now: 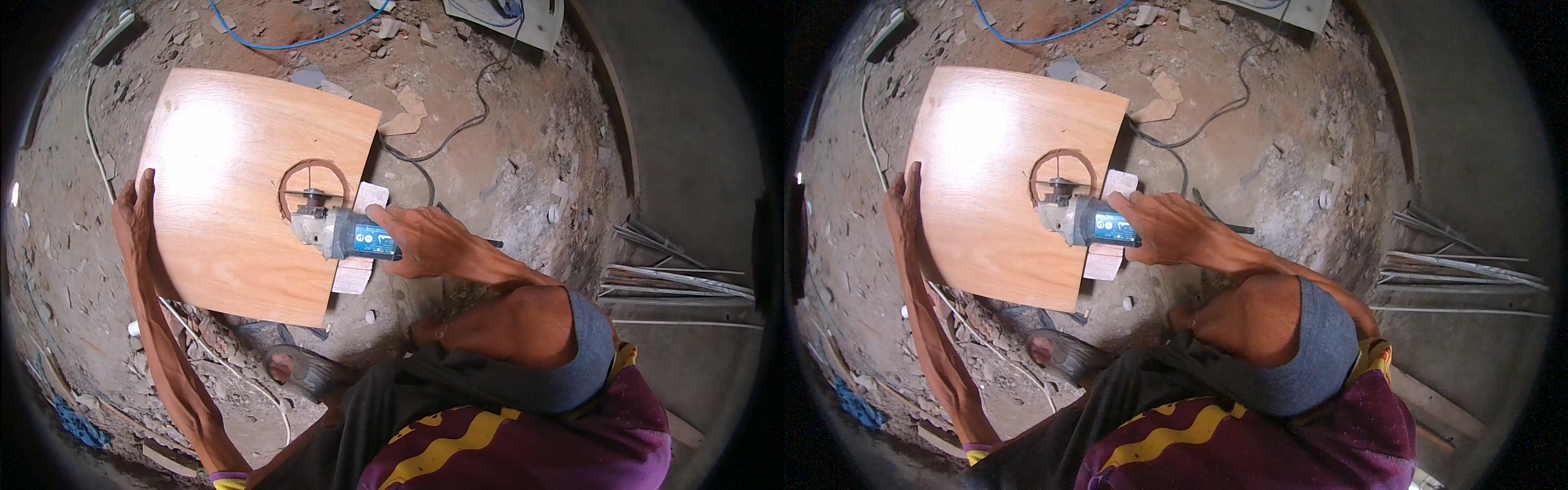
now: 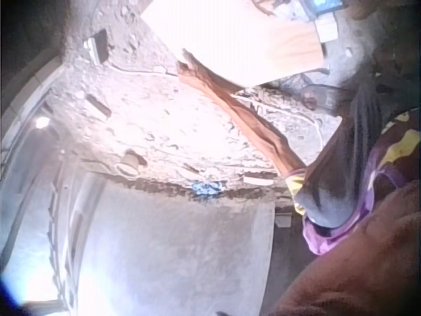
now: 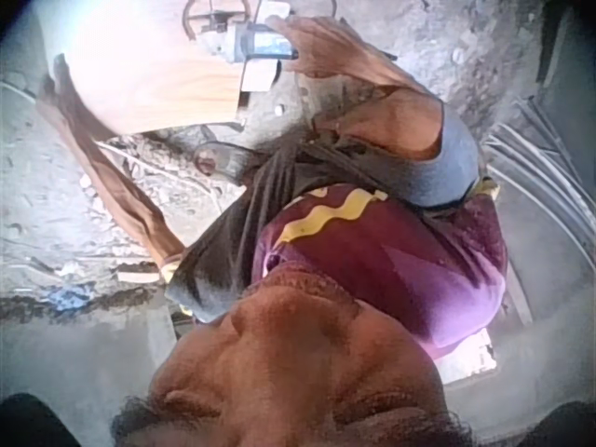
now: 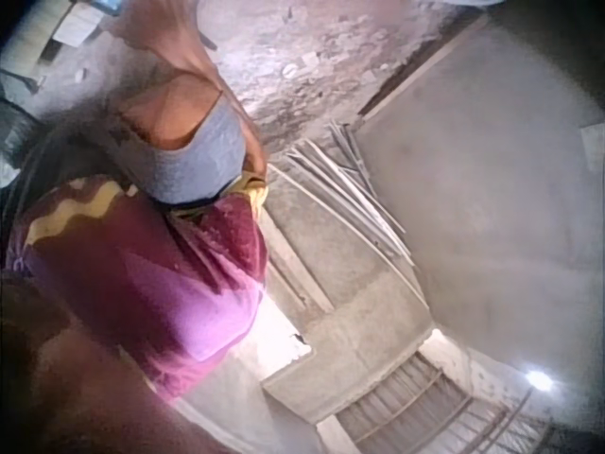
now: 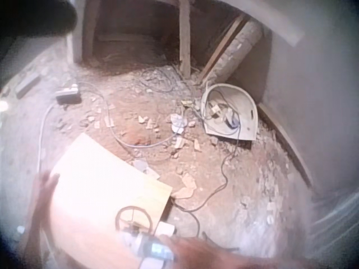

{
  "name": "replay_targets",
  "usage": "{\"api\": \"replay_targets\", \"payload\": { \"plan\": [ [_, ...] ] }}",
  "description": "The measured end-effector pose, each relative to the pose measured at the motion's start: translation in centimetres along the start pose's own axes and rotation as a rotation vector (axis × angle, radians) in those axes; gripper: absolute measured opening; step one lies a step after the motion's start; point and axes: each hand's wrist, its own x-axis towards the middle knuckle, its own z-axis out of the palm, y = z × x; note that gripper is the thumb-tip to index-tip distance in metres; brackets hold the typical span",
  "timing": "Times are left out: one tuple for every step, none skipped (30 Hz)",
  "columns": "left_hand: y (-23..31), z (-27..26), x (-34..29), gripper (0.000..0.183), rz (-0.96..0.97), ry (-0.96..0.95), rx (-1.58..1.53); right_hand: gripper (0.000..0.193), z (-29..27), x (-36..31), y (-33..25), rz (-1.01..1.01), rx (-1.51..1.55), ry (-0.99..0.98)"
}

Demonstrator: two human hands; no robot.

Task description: The person uses an angle grinder to cut a circular hole into a rectangular wooden board. They hold the board steady with one hand while guiding the grinder along a pre-marked circle with the other, progressively cutting through the wood until the center piece is removed.

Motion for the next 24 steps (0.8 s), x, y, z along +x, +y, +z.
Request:
{"api": "replay_targets", "payload": {
  "plan": [
    [0.1,0.0,0.0,0.086,0.009,0.004,0.005,0.078,0.0,0.0,0.0,0.001,0.000,-0.003],
    [0.1,0.0,-0.1,0.083,0.007,0.008,-0.004,0.078,0.0,0.1,0.0,-0.001,-0.002,-0.002],
    [0.2,0.0,-0.1,0.081,0.006,0.012,-0.012,0.079,0.0,0.1,0.0,-0.003,-0.003,-0.001],
    [0.6,0.2,-0.4,0.078,0.004,0.013,-0.024,0.079,0.0,0.0,0.1,-0.001,-0.006,-0.002],
    [1.0,0.2,-0.5,0.077,0.006,0.014,0.008,0.079,-0.2,-0.2,0.1,0.010,-0.004,-0.012],
    [1.3,0.2,-0.7,0.076,0.008,0.015,0.040,0.079,-0.4,-0.3,0.0,0.021,-0.001,-0.022],
    [1.7,0.0,-0.9,0.075,0.011,0.018,0.075,0.079,-0.6,-0.3,0.0,0.028,0.003,-0.030],
    [1.9,0.1,-1.1,0.075,0.019,0.034,0.060,0.080,-0.4,-0.4,0.1,0.025,0.004,-0.028],
    [2.1,0.3,-1.2,0.075,0.028,0.049,0.044,0.080,-0.2,-0.4,0.3,0.023,0.005,-0.025],
    [2.0,0.3,-1.3,0.076,0.036,0.066,0.030,0.080,-0.1,-0.3,0.4,0.018,0.007,-0.022],
    [1.9,0.2,-1.2,0.076,0.030,0.059,0.034,0.080,-0.1,-0.3,0.5,0.017,0.011,-0.023],
    [1.8,0.1,-1.1,0.077,0.024,0.052,0.037,0.080,0.0,-0.3,0.5,0.016,0.015,-0.024],
    [1.5,0.1,-1.0,0.078,0.017,0.043,0.039,0.081,0.0,-0.3,0.5,0.017,0.017,-0.025],
    [1.2,0.2,-0.9,0.080,0.021,0.057,0.042,0.081,-0.1,-0.3,0.5,0.028,0.021,-0.036],
    [0.9,0.4,-0.8,0.082,0.025,0.070,0.045,0.082,-0.2,-0.3,0.5,0.040,0.025,-0.047],
    [1.0,0.6,-0.9,0.084,0.027,0.083,0.046,0.082,-0.2,-0.3,0.4,0.053,0.027,-0.059],
    [1.0,0.6,-0.8,0.086,0.016,0.059,0.052,0.082,-0.2,-0.4,0.4,0.048,0.022,-0.048],
    [1.1,0.4,-0.7,0.087,0.006,0.035,0.059,0.082,-0.2,-0.5,0.4,0.043,0.017,-0.038],
    [1.2,0.1,-0.7,0.090,-0.005,0.014,0.070,0.083,-0.1,-0.5,0.4,0.035,0.014,-0.025],
    [0.6,0.1,-0.5,0.090,-0.008,0.024,0.081,0.083,-0.1,-0.5,0.4,0.036,0.025,-0.028],
    [-0.4,0.1,-0.1,0.089,-0.011,0.034,0.093,0.083,-0.2,-0.4,0.4,0.037,0.036,-0.031],
    [-0.6,0.3,0.0,0.089,-0.014,0.043,0.101,0.082,-0.3,-0.4,0.4,0.041,0.044,-0.035],
    [-0.8,0.4,0.1,0.088,-0.016,0.049,0.097,0.082,-0.3,-0.4,0.4,0.041,0.048,-0.037],
    [-1.0,0.5,0.2,0.086,-0.017,0.055,0.093,0.082,-0.3,-0.4,0.4,0.041,0.051,-0.040]
  ]
}}
